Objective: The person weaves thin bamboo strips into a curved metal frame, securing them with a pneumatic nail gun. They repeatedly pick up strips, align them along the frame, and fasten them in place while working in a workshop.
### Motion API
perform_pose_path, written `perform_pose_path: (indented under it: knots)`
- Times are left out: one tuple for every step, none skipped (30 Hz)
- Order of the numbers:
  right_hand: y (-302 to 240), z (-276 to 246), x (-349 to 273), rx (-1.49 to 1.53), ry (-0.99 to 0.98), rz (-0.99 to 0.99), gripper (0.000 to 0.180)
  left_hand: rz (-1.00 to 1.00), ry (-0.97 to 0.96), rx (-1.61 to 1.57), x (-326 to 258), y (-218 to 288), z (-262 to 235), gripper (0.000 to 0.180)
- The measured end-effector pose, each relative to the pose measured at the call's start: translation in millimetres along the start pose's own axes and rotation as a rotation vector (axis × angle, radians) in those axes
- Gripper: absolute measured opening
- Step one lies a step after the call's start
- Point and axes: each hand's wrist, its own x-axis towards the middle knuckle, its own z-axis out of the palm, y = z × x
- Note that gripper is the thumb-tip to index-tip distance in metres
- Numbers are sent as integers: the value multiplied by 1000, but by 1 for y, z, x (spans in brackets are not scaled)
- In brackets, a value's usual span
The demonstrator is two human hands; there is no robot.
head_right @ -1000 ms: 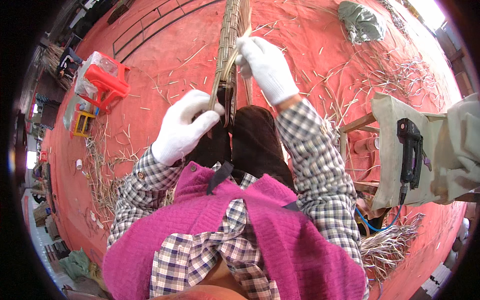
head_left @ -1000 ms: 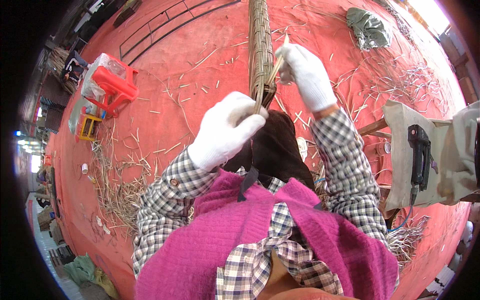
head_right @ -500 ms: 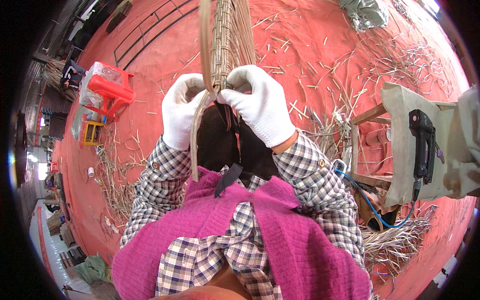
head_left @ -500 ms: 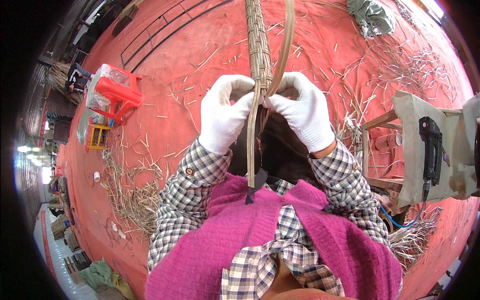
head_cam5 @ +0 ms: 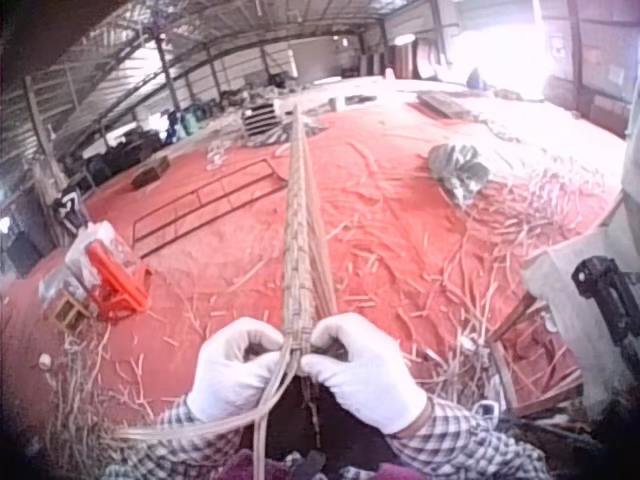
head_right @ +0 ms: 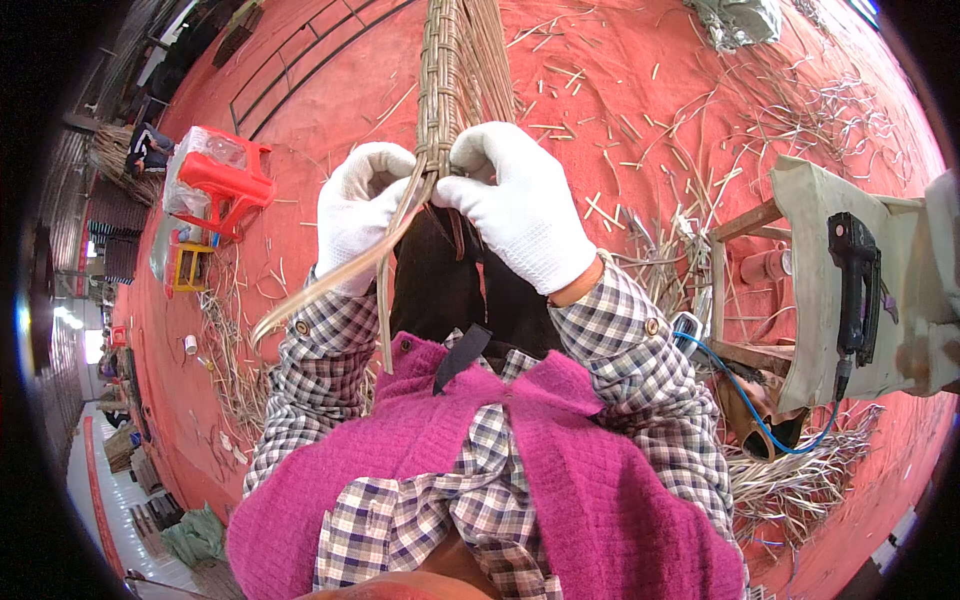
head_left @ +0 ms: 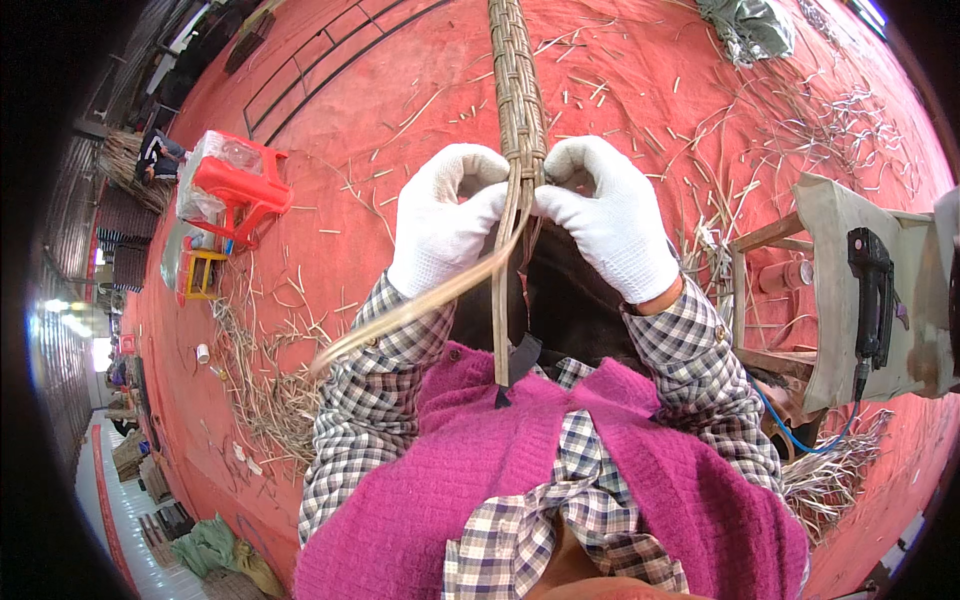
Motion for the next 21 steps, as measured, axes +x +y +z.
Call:
perform_pose_path:
  knots:
    - [-1,-1,0,-26,-9,-17,29,-5,-4,6,1,0,0,18]
    - [-1,-2,1,-48,-17,-18,29,-17,6,10,2,0,1,18]
    - [-1,-3,1,-66,-24,-32,29,1,1,12,2,0,1,18]
    - [-1,-3,1,-71,-19,-35,29,14,9,13,2,-1,2,19]
    - [-2,-3,1,-72,-15,-49,28,25,18,12,2,-1,2,21]
    - [-2,-3,0,-69,-13,-75,27,25,13,9,2,-2,2,20]
    - [-2,-3,-1,-53,-10,-46,27,24,8,5,1,-2,2,20]
    - [-2,-2,-2,-33,-7,-28,26,23,2,2,1,-2,2,20]
    - [-2,-1,-3,-2,0,-18,25,61,-1,28,0,-3,2,18]
    - [-2,1,-4,-30,16,1,24,98,-4,54,0,-3,2,17]
    - [-1,2,-5,-46,36,11,24,130,1,78,0,-3,2,16]
    - [0,3,-6,-65,47,43,23,176,7,118,0,-3,2,15]
    - [1,3,-7,-32,64,14,24,216,18,154,0,-3,2,15]
    - [2,3,-7,-2,71,10,24,247,19,193,0,-3,3,14]
    - [3,3,-7,41,80,-9,24,299,24,228,0,-3,3,16]
    - [4,3,-7,64,67,28,25,344,21,265,-1,-3,4,18]
    - [6,3,-6,98,57,47,26,389,20,292,-1,-3,4,20]
    - [6,3,-5,138,56,55,26,417,37,365,-2,-2,4,17]
    - [7,3,-5,158,45,66,27,417,43,384,-3,-3,5,17]
    - [8,2,-4,183,43,67,28,411,55,395,-4,-3,5,17]
    - [8,2,-3,206,20,102,29,408,67,404,-4,-3,6,17]
